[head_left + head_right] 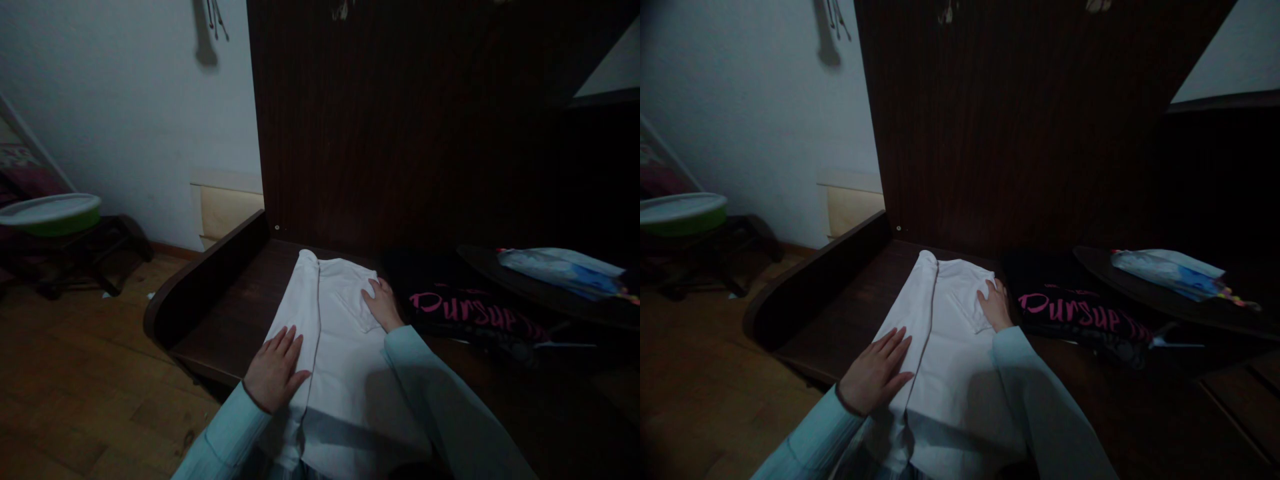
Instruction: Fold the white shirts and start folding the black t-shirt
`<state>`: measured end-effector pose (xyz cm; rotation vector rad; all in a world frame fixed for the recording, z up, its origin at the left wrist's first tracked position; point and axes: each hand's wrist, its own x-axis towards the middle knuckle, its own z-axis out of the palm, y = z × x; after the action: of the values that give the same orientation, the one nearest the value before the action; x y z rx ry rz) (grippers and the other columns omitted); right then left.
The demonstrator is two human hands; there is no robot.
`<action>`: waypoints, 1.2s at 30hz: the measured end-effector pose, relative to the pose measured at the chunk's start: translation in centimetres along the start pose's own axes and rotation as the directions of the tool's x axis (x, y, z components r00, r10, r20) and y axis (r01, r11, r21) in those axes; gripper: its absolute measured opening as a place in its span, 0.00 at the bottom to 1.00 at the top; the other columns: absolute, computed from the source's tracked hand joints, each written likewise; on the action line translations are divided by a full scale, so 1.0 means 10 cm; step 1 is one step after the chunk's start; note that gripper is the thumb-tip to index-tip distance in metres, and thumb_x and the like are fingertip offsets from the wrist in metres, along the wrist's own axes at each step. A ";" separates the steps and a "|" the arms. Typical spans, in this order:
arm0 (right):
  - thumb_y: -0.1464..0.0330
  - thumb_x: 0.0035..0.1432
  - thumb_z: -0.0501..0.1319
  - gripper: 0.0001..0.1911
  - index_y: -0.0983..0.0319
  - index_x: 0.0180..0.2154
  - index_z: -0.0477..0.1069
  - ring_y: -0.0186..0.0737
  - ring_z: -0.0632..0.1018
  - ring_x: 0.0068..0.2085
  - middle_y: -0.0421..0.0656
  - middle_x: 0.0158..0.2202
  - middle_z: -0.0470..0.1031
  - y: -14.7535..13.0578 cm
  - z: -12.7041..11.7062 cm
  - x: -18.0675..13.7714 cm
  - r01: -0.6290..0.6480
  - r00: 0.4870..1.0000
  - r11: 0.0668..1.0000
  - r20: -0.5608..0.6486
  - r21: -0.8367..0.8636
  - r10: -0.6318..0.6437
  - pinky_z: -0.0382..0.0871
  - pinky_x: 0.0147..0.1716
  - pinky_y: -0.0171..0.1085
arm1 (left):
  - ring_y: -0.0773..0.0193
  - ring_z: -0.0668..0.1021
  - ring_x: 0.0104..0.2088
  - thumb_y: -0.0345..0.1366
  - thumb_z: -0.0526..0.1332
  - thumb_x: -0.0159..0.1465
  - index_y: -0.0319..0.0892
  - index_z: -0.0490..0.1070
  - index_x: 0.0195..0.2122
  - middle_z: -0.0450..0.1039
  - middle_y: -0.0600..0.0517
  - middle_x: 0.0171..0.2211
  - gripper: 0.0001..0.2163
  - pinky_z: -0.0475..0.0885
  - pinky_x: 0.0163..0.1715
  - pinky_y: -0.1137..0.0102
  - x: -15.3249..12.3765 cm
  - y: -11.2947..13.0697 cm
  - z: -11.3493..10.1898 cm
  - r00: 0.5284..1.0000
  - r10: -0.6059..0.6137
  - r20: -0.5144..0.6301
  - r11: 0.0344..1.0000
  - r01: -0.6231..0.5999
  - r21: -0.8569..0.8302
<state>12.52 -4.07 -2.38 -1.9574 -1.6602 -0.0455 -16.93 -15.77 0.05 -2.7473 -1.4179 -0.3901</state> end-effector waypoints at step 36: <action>0.74 0.43 0.57 0.06 0.66 0.22 0.72 0.33 0.71 0.27 0.42 0.23 0.73 -1.16 0.45 1.15 -0.187 0.904 0.920 0.427 0.344 0.024 0.59 0.26 0.30 | 0.50 0.55 0.60 0.55 0.42 0.61 0.33 0.56 0.57 0.52 0.39 0.60 0.32 0.56 0.55 0.55 0.85 0.06 0.34 0.997 0.032 0.064 0.978 -0.018 -0.208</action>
<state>3.10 8.99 2.72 -1.8297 -1.6519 0.7329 -10.98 -8.88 -1.24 -2.9656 -1.4326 -0.4742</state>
